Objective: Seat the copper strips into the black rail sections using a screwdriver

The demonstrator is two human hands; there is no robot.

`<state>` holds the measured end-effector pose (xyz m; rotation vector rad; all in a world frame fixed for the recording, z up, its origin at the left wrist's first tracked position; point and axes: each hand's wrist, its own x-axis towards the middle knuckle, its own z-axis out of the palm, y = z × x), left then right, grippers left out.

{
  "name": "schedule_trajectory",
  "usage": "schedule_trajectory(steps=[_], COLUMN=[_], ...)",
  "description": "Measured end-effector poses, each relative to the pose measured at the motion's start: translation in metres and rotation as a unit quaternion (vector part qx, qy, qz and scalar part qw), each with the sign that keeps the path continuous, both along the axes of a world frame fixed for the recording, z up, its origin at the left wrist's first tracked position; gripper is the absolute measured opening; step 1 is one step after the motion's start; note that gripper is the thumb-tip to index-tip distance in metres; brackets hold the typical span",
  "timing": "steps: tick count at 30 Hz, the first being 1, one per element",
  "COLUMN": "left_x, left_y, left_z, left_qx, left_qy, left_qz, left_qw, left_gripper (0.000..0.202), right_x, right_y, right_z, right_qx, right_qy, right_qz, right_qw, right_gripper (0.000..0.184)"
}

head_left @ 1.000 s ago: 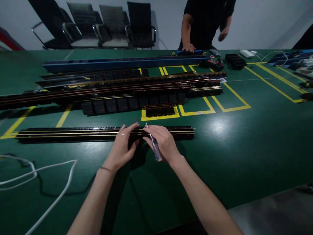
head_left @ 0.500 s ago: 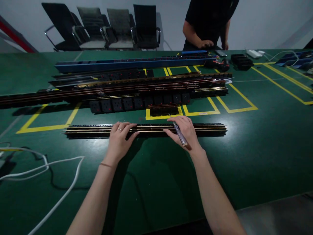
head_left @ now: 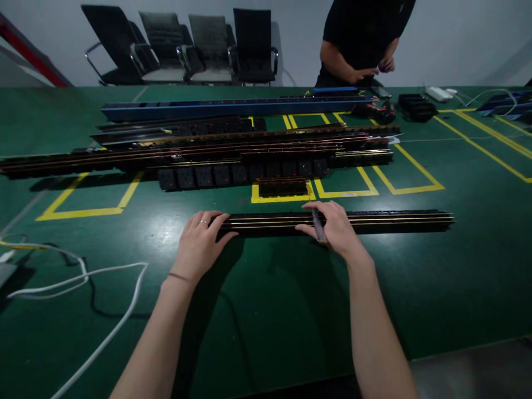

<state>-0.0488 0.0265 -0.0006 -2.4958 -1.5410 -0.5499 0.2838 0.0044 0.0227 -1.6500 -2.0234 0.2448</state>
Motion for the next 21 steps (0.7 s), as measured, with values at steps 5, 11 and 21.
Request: schedule_trajectory(steps=[5, 11, 21], left_x=[0.038, 0.012, 0.019], left_y=[-0.01, -0.005, -0.011], left_z=[0.003, 0.0, -0.006], left_qx=[-0.02, -0.093, -0.232], left_qy=[-0.017, -0.104, -0.278], left_qz=[-0.066, -0.072, -0.132], left_qw=[0.997, 0.988, 0.923], left_gripper=[0.043, 0.054, 0.035], right_x=[-0.049, -0.032, -0.111], right_y=[0.002, 0.002, -0.022], right_z=[-0.008, -0.001, 0.008], right_qx=[0.018, -0.013, -0.04], right_qy=[0.005, 0.102, 0.258], right_qz=[0.099, 0.078, 0.133], right_qw=[0.995, 0.992, 0.956], right_gripper=[0.051, 0.044, 0.023])
